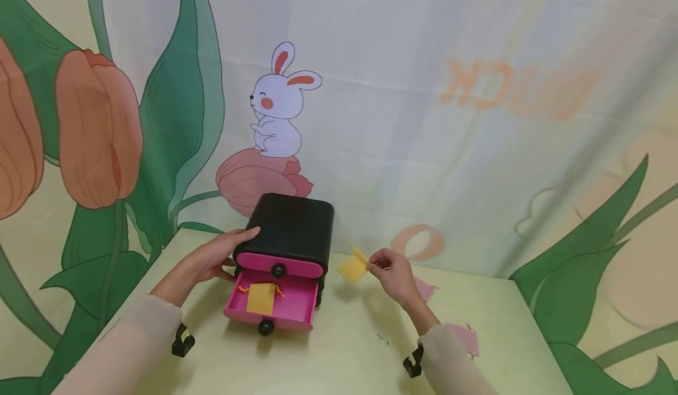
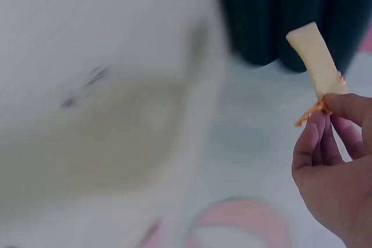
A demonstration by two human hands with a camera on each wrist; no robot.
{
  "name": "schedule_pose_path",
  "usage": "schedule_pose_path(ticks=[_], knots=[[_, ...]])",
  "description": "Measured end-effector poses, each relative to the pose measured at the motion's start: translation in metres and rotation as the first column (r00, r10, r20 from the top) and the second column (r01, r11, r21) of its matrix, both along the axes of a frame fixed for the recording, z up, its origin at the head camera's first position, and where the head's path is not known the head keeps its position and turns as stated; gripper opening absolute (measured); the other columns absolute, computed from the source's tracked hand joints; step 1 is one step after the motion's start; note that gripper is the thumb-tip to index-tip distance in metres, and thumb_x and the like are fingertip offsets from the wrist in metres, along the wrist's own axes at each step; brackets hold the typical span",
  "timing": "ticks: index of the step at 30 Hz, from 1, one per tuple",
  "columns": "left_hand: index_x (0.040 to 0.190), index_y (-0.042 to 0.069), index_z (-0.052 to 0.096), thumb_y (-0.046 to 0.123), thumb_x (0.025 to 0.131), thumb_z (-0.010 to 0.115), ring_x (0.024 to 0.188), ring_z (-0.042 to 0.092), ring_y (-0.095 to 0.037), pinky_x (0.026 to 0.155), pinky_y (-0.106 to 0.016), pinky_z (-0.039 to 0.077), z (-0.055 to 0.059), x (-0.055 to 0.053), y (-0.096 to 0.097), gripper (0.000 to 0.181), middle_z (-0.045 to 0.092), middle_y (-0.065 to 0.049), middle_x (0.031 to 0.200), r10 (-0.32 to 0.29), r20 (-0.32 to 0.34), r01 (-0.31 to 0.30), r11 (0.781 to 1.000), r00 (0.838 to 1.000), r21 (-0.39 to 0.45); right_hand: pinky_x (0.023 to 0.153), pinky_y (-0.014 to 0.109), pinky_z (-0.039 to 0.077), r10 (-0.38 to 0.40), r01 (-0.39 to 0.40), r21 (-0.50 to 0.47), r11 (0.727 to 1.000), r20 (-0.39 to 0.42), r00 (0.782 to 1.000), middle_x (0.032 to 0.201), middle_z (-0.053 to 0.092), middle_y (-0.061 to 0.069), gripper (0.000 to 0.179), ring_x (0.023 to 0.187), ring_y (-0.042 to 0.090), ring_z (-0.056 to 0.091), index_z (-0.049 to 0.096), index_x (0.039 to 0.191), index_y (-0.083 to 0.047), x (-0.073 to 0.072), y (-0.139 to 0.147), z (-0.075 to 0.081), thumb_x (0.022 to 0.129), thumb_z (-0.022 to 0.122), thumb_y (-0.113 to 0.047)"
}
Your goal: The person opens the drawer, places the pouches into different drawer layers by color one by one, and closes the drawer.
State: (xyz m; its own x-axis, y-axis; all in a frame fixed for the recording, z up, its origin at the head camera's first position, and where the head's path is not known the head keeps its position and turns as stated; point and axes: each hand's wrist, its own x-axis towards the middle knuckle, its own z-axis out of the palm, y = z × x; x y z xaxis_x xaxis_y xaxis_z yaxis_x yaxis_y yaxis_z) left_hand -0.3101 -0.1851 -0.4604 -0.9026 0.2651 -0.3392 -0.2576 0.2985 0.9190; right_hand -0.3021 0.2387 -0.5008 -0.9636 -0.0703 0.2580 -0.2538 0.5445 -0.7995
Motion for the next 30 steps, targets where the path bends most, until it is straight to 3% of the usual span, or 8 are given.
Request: schedule_pose_path(ticks=[4,8,14,20,30], knots=[[0.168,0.006,0.013,0.072,0.099,0.054,0.141,0.039,-0.058,0.092,-0.065,0.058,0.001,0.001,-0.001,0.104,0.040,-0.029,0.157,0.000,0.007,0.000,1.000,1.000,0.005,0.072,0.027,0.054,0.141,-0.142,-0.030,0.989,-0.038,0.989,0.091,0.071,0.007,0.007,0.082,0.018,0.065,0.073,0.100,-0.002,0.022,-0.018,0.035,0.097,0.077,-0.007],[0.168,0.005,0.013,0.074,0.098,0.053,0.140,0.040,-0.058,0.092,-0.065,0.058,0.003,0.000,-0.002,0.106,0.040,-0.029,0.156,-0.002,0.005,0.002,1.000,1.000,0.005,0.070,0.028,0.053,0.259,-0.258,0.016,0.966,-0.056,0.964,0.090,0.071,0.006,0.005,0.079,0.019,0.063,0.073,0.100,-0.005,0.041,-0.035,0.062,0.098,0.076,-0.009],[0.168,0.006,0.014,0.071,0.100,0.054,0.142,0.040,-0.058,0.093,-0.065,0.057,0.001,0.001,0.000,0.103,0.040,-0.028,0.158,-0.002,0.009,0.002,1.000,1.000,0.005,0.072,0.028,0.055,0.344,-0.337,0.099,0.936,-0.060,0.937,0.089,0.069,-0.002,0.007,0.080,0.017,0.063,0.073,0.100,-0.013,0.062,-0.059,0.077,0.097,0.077,-0.008],[0.168,0.006,0.013,0.074,0.099,0.053,0.141,0.041,-0.058,0.093,-0.066,0.057,0.001,0.002,0.000,0.105,0.039,-0.029,0.158,0.008,0.015,-0.009,1.000,1.000,0.002,0.077,0.029,0.059,0.374,-0.364,0.110,0.925,-0.091,0.923,0.093,0.068,-0.006,0.009,0.083,0.016,0.064,0.073,0.100,-0.014,0.077,-0.085,0.069,0.096,0.079,-0.008],[0.168,0.007,0.016,0.071,0.099,0.055,0.140,0.044,-0.056,0.093,-0.065,0.058,0.002,0.003,0.001,0.102,0.043,-0.028,0.155,0.011,0.015,-0.011,1.000,1.000,0.012,0.074,0.026,0.057,0.334,-0.321,0.129,0.938,-0.086,0.939,0.090,0.065,-0.006,0.008,0.080,0.012,0.061,0.075,0.095,-0.013,0.071,-0.107,0.028,0.095,0.080,-0.006]])
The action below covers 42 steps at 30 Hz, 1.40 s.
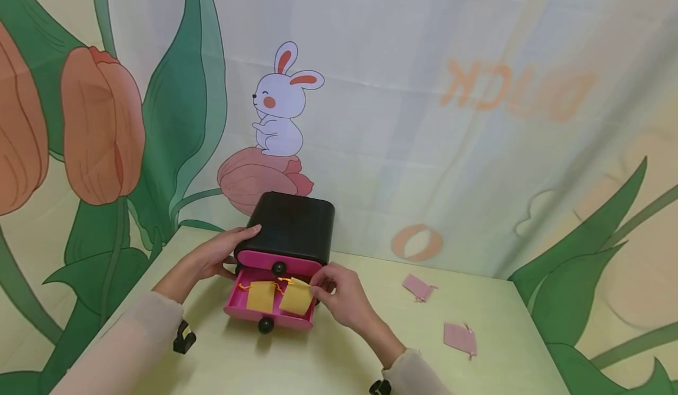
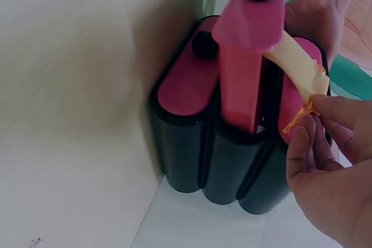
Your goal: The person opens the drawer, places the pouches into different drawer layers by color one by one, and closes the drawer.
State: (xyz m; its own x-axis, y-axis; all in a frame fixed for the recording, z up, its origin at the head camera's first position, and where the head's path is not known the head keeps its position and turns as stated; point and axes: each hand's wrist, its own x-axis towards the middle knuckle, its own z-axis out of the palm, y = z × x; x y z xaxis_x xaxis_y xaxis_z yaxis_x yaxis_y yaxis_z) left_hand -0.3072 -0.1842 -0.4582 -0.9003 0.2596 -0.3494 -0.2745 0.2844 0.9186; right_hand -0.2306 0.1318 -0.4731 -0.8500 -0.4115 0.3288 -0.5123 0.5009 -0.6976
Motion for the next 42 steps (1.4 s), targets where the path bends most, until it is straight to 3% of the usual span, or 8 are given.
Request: schedule_pose_path(ticks=[26,31,33,36,39,42], knots=[[0.168,0.006,0.015,0.072,0.099,0.054,0.142,0.040,-0.058,0.094,-0.066,0.056,-0.001,-0.001,0.001,0.103,0.040,-0.029,0.157,-0.002,-0.005,0.001,1.000,1.000,-0.012,0.075,0.022,0.057,-0.044,0.039,0.104,0.994,0.050,0.998,0.094,0.064,-0.007,0.011,0.082,0.009,0.060,0.075,0.097,-0.016,0.000,-0.015,-0.013,0.093,0.082,-0.008],[0.168,0.006,0.014,0.073,0.099,0.054,0.143,0.038,-0.059,0.095,-0.066,0.056,-0.001,0.000,0.001,0.104,0.040,-0.029,0.157,0.001,0.001,-0.001,1.000,1.000,-0.005,0.081,0.033,0.063,-0.043,0.039,0.090,0.995,0.036,0.998,0.103,0.068,-0.001,0.016,0.087,0.008,0.063,0.075,0.108,-0.010,0.002,-0.015,-0.012,0.093,0.081,-0.006],[0.168,0.006,0.014,0.073,0.098,0.054,0.143,0.038,-0.059,0.095,-0.066,0.056,-0.001,-0.001,0.001,0.104,0.040,-0.029,0.157,0.002,0.002,-0.002,1.000,1.000,-0.004,0.082,0.036,0.063,-0.043,0.040,0.070,0.997,0.038,0.998,0.104,0.069,0.000,0.018,0.087,0.009,0.063,0.074,0.110,-0.008,0.005,-0.015,-0.009,0.093,0.081,-0.006],[0.168,0.006,0.014,0.073,0.098,0.054,0.143,0.038,-0.059,0.095,-0.066,0.056,-0.001,0.000,0.001,0.105,0.040,-0.029,0.157,0.003,0.004,-0.003,1.000,1.000,-0.004,0.080,0.032,0.062,-0.028,0.027,0.013,1.000,0.069,0.997,0.099,0.071,-0.003,0.014,0.084,0.009,0.063,0.075,0.107,-0.011,0.012,-0.017,-0.006,0.094,0.081,-0.008],[0.168,0.005,0.013,0.074,0.098,0.054,0.142,0.039,-0.059,0.094,-0.066,0.057,0.000,0.000,0.000,0.106,0.039,-0.030,0.157,0.001,0.002,-0.001,1.000,1.000,-0.006,0.075,0.025,0.059,0.014,-0.007,-0.047,0.999,0.143,0.990,0.093,0.071,-0.009,0.007,0.081,0.008,0.063,0.077,0.103,-0.014,0.025,-0.024,-0.006,0.097,0.080,-0.016],[0.168,0.005,0.013,0.074,0.098,0.053,0.141,0.040,-0.059,0.093,-0.066,0.057,0.001,0.001,0.001,0.106,0.039,-0.030,0.157,-0.002,-0.003,0.002,1.000,1.000,-0.009,0.069,0.022,0.057,0.084,-0.060,-0.104,0.993,0.245,0.966,0.087,0.072,-0.009,0.009,0.075,0.007,0.063,0.079,0.100,-0.013,0.041,-0.033,-0.013,0.100,0.077,-0.023]])
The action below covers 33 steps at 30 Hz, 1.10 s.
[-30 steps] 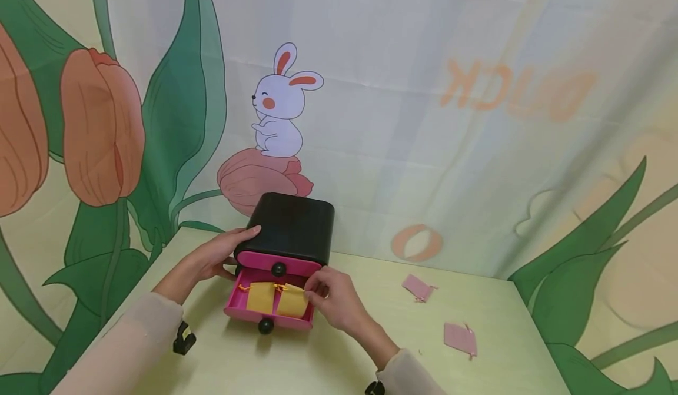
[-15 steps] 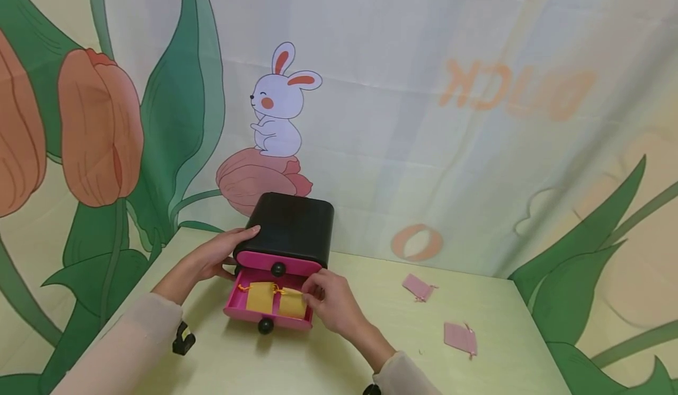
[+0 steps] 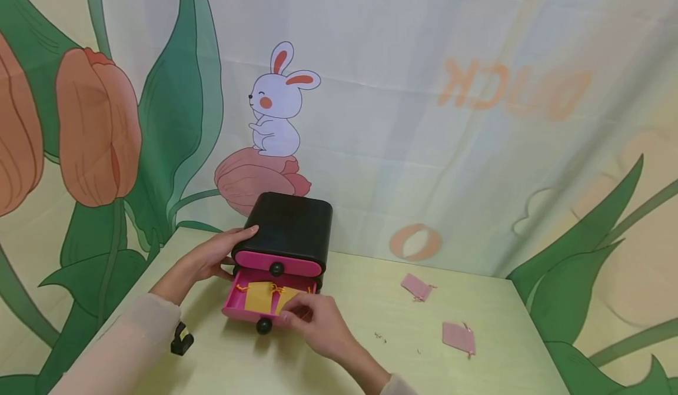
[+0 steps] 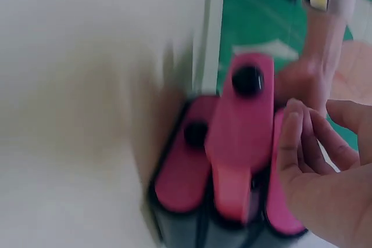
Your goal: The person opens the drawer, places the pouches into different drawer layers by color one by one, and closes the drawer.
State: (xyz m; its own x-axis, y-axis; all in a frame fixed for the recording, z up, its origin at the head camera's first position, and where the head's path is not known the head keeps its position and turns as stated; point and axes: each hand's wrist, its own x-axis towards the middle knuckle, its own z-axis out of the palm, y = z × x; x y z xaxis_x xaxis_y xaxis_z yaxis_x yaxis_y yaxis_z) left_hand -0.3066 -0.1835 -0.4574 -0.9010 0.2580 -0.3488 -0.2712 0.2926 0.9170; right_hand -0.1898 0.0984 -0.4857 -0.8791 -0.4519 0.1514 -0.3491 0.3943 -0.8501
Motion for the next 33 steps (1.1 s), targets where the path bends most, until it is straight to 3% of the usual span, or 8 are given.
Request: schedule_pose_path(ticks=[5,11,15,19,22,33], knots=[[0.168,0.006,0.015,0.073,0.099,0.053,0.140,0.042,-0.058,0.093,-0.065,0.057,0.000,0.000,0.001,0.104,0.041,-0.030,0.156,-0.003,-0.004,0.003,1.000,1.000,-0.001,0.060,0.024,0.057,0.052,-0.038,-0.069,0.997,0.222,0.974,0.078,0.074,-0.003,0.016,0.065,0.011,0.067,0.079,0.096,-0.010,0.019,-0.018,-0.022,0.103,0.073,-0.024],[0.168,0.005,0.013,0.073,0.099,0.052,0.141,0.039,-0.059,0.095,-0.066,0.056,0.001,0.000,-0.001,0.105,0.036,-0.030,0.159,-0.002,-0.001,0.002,1.000,1.000,-0.005,0.054,0.024,0.054,-0.055,0.074,-0.039,0.996,0.367,0.929,0.072,0.073,0.001,0.031,0.058,0.015,0.065,0.080,0.091,-0.009,0.024,-0.037,-0.057,0.103,0.071,-0.035],[0.168,0.006,0.013,0.072,0.100,0.053,0.142,0.039,-0.059,0.095,-0.066,0.056,0.001,0.001,0.000,0.103,0.036,-0.029,0.160,0.001,0.003,-0.001,1.000,1.000,-0.004,0.052,0.027,0.056,-0.155,0.202,-0.090,0.975,0.376,0.913,0.073,0.073,0.003,0.039,0.057,0.016,0.065,0.079,0.088,-0.008,0.023,-0.047,-0.067,0.102,0.071,-0.043],[0.168,0.006,0.014,0.072,0.100,0.053,0.141,0.041,-0.059,0.094,-0.065,0.057,0.001,0.001,0.000,0.103,0.038,-0.029,0.158,-0.001,-0.001,0.001,1.000,1.000,-0.003,0.051,0.029,0.059,-0.219,0.302,-0.186,0.935,0.366,0.904,0.076,0.075,0.006,0.040,0.057,0.016,0.067,0.077,0.088,-0.006,0.018,-0.053,-0.064,0.101,0.072,-0.043],[0.168,0.006,0.015,0.074,0.099,0.053,0.141,0.041,-0.059,0.093,-0.065,0.057,0.000,0.000,0.000,0.104,0.040,-0.029,0.157,-0.003,-0.003,0.003,1.000,1.000,-0.005,0.051,0.029,0.059,-0.228,0.320,-0.228,0.919,0.356,0.906,0.078,0.077,0.008,0.037,0.057,0.016,0.068,0.076,0.090,-0.005,0.013,-0.054,-0.060,0.102,0.073,-0.039],[0.168,0.004,0.015,0.073,0.099,0.054,0.141,0.041,-0.059,0.094,-0.067,0.056,0.001,0.001,-0.001,0.105,0.040,-0.030,0.156,-0.010,-0.008,0.010,1.000,1.000,0.006,0.055,0.037,0.062,-0.223,0.324,-0.288,0.901,0.333,0.916,0.081,0.077,0.014,0.038,0.059,0.018,0.070,0.076,0.092,0.001,-0.014,-0.056,-0.057,0.103,0.072,-0.036]])
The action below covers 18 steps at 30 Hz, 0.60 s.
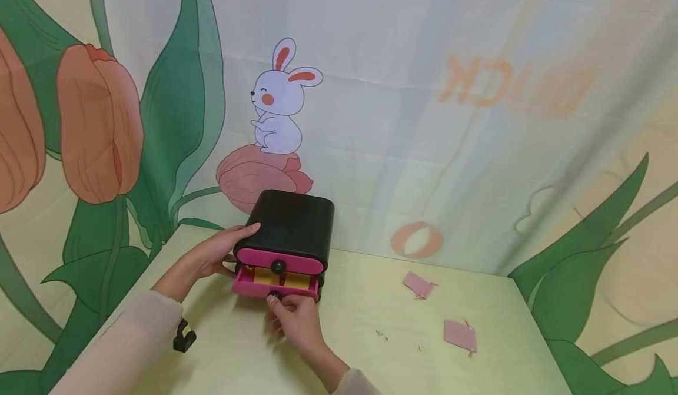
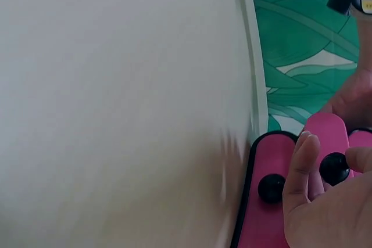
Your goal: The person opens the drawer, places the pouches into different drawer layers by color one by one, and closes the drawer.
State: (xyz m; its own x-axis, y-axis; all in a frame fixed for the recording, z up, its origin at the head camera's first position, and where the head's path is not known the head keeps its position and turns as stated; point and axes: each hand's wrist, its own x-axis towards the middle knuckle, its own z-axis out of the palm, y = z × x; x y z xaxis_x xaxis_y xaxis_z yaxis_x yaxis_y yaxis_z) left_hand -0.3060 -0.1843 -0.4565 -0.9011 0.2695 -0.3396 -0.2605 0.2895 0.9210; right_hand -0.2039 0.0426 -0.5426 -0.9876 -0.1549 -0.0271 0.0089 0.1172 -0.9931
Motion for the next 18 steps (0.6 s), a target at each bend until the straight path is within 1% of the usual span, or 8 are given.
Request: schedule_pose_path(ticks=[5,10,12,18], knots=[[0.168,0.004,0.014,0.073,0.099,0.054,0.140,0.043,-0.059,0.092,-0.066,0.057,0.001,0.001,0.000,0.105,0.043,-0.030,0.153,-0.001,-0.001,0.001,1.000,1.000,0.019,0.057,0.038,0.063,-0.012,0.013,0.006,1.000,-0.012,1.000,0.081,0.078,0.013,0.040,0.062,0.022,0.072,0.076,0.096,0.003,-0.012,0.000,0.002,0.103,0.072,-0.036],[0.167,0.005,0.017,0.072,0.100,0.055,0.138,0.046,-0.057,0.092,-0.066,0.057,0.000,0.001,0.000,0.102,0.049,-0.028,0.148,-0.003,0.000,0.003,0.999,1.000,0.038,0.060,0.045,0.064,-0.031,0.031,0.005,1.000,-0.023,0.999,0.083,0.078,0.016,0.039,0.069,0.034,0.075,0.076,0.098,0.005,-0.022,-0.001,0.003,0.103,0.073,-0.034],[0.167,0.006,0.017,0.072,0.100,0.054,0.139,0.045,-0.057,0.094,-0.067,0.056,-0.001,0.000,0.000,0.101,0.049,-0.027,0.148,-0.005,0.000,0.005,0.999,1.000,0.039,0.061,0.047,0.064,-0.038,0.038,0.006,0.999,-0.023,0.999,0.083,0.078,0.018,0.037,0.071,0.037,0.076,0.077,0.096,0.004,-0.025,-0.002,0.003,0.102,0.073,-0.032],[0.168,0.006,0.014,0.072,0.100,0.053,0.143,0.039,-0.059,0.097,-0.070,0.053,-0.001,0.000,0.000,0.102,0.047,-0.028,0.151,-0.010,0.002,0.010,0.999,1.000,0.042,0.062,0.048,0.064,-0.042,0.042,-0.001,0.999,-0.010,0.999,0.084,0.077,0.020,0.036,0.072,0.038,0.076,0.078,0.096,0.004,-0.029,-0.002,0.004,0.102,0.073,-0.031]])
